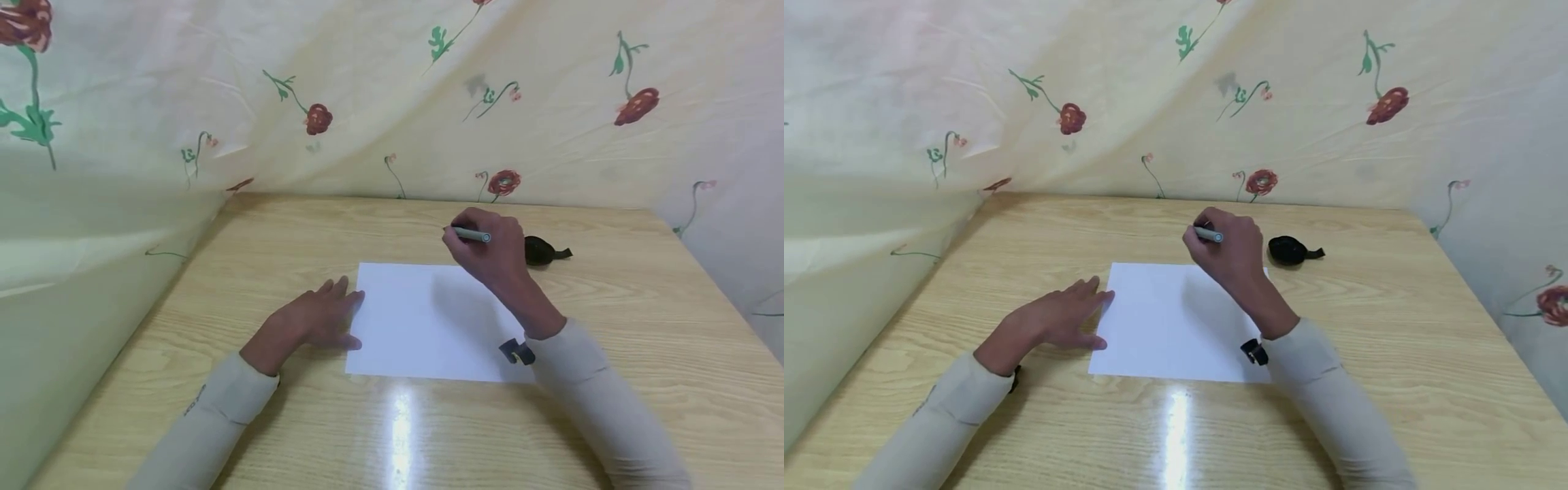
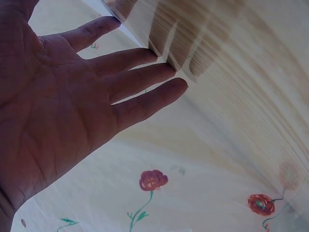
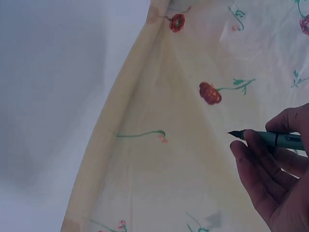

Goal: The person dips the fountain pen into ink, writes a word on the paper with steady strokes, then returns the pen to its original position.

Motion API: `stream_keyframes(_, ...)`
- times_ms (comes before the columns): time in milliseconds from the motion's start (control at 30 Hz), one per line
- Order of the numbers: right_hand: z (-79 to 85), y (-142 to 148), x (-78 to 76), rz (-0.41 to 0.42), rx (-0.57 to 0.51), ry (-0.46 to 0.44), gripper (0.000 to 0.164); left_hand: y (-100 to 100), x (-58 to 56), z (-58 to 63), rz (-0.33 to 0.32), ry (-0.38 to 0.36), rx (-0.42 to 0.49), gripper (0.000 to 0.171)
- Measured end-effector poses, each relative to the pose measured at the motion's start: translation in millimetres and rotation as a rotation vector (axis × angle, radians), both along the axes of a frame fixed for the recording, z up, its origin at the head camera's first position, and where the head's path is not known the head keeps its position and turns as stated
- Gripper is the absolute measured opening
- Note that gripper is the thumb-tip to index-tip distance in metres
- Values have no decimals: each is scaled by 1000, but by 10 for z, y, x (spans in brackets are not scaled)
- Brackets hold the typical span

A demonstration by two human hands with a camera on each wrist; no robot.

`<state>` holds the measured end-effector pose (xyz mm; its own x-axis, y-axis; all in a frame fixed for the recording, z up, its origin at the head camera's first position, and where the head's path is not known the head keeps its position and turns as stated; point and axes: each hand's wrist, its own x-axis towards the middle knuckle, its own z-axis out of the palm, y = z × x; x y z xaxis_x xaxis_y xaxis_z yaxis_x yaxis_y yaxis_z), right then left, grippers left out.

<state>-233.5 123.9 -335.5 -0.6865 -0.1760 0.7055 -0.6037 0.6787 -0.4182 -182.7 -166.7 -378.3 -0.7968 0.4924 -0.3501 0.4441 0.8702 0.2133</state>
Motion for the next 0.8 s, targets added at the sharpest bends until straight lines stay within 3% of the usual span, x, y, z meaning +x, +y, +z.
stream_keyframes(167,-42,-153,-25,94,-29,-93,10,-3,-2,-1,17,-10,16,87)
stream_keyframes(433,-207,-336,-79,169,-37,-471,9,11,-27,-31,21,6,7,86)
stream_keyframes(567,-325,-362,-123,174,-12,-602,9,27,-37,-26,18,20,-7,87)
stream_keyframes(800,-385,-384,-175,177,-12,-709,10,35,-41,-4,17,13,-12,86)
